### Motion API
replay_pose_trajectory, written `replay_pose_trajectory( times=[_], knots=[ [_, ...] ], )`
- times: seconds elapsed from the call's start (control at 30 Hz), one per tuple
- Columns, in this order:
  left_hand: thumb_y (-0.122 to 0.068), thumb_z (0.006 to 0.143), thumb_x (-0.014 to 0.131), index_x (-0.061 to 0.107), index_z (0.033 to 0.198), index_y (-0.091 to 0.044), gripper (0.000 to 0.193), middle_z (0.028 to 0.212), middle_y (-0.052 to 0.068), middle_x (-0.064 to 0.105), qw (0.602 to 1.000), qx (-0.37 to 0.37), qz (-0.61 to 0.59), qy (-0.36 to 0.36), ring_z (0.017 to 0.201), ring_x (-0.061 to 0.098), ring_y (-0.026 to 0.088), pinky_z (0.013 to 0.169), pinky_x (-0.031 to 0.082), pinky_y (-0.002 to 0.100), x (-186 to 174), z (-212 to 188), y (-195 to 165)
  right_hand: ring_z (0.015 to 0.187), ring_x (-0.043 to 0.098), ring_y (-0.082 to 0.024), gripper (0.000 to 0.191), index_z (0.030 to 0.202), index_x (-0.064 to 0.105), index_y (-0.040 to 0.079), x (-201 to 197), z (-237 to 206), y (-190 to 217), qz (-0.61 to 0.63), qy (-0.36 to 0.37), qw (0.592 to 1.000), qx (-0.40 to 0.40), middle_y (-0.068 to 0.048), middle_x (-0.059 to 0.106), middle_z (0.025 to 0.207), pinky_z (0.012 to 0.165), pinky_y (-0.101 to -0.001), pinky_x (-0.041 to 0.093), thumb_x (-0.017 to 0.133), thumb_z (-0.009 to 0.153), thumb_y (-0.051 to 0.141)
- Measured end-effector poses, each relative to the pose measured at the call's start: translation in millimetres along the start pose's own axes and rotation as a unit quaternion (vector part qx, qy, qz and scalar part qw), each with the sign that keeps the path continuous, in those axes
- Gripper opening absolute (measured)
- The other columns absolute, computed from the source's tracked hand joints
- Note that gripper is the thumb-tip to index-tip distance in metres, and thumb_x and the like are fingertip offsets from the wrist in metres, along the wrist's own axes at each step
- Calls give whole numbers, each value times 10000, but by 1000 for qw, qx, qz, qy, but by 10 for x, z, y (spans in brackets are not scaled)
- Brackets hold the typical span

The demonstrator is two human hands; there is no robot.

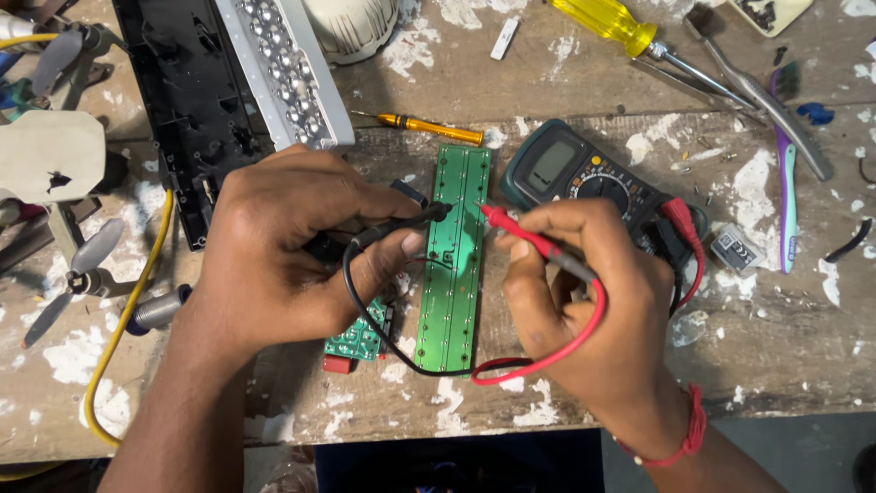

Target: The person tests a green LED light circuit board on a cluttered workbench, touching multimeter probe tips to points on the board and reading the display. They reposition the probes at several spots, then set the meter down and handle a small driver board with wires.

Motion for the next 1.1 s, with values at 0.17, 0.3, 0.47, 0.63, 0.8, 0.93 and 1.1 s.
replay_pose_trajectory(
  times=[0.17,0.3,0.47,0.63,0.8,0.93,1.1],
  knots=[
    [-171,877,818,769,1005,-27,199,832,90,737,1000,2,1,-8,753,706,216,738,534,339,-15,-16,-16,602,622,-40,127,1063,607,-3,28,-4,62,14,-16,999,-27,-36,720,812,533,-225,470,681,961,13],
    [-165,867,820,771,991,-31,189,827,97,733,1000,-13,2,-7,751,709,213,728,535,328,-9,-10,-62,604,639,-83,132,1040,617,1,19,-47,72,15,-29,999,-32,-52,678,761,544,-259,487,701,941,23],
    [-148,818,797,757,946,-18,187,828,115,733,999,-39,-1,-12,742,706,211,699,531,320,34,17,-168,666,696,-143,139,1049,605,14,-41,-122,57,34,-36,998,-43,-83,678,794,597,-294,536,688,938,15],
    [-147,806,806,755,949,-18,199,854,114,740,999,-45,4,-16,777,716,208,719,537,312,51,28,-233,698,724,-185,168,1069,584,5,-80,-141,69,38,-34,998,-49,-111,678,827,609,-315,550,674,927,4],
    [-146,803,823,772,955,-27,200,857,111,750,999,-37,18,-8,777,723,214,745,543,320,57,4,-192,692,728,-181,163,1056,585,4,-68,-124,80,43,-32,998,-45,-103,675,810,602,-306,556,665,914,-5],
    [-161,802,829,777,961,-36,209,859,102,758,999,-42,10,-4,788,729,214,760,547,324,49,13,-147,667,708,-144,159,1053,588,7,-62,-97,75,48,-28,998,-42,-87,667,785,585,-283,541,664,915,-10],
    [-163,802,833,775,951,-34,206,831,103,748,999,-33,12,-1,767,721,231,750,541,343,28,28,-140,621,650,-90,137,1028,588,9,-58,-105,73,48,-23,998,-37,-56,668,771,550,-257,505,657,911,-10]
  ],
)
Point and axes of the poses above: each hand's wrist, its own z-axis towards the middle knuckle, its own x-axis out of the palm, y = z × x, the point moved 5 cm from there along z, towards the middle knuckle
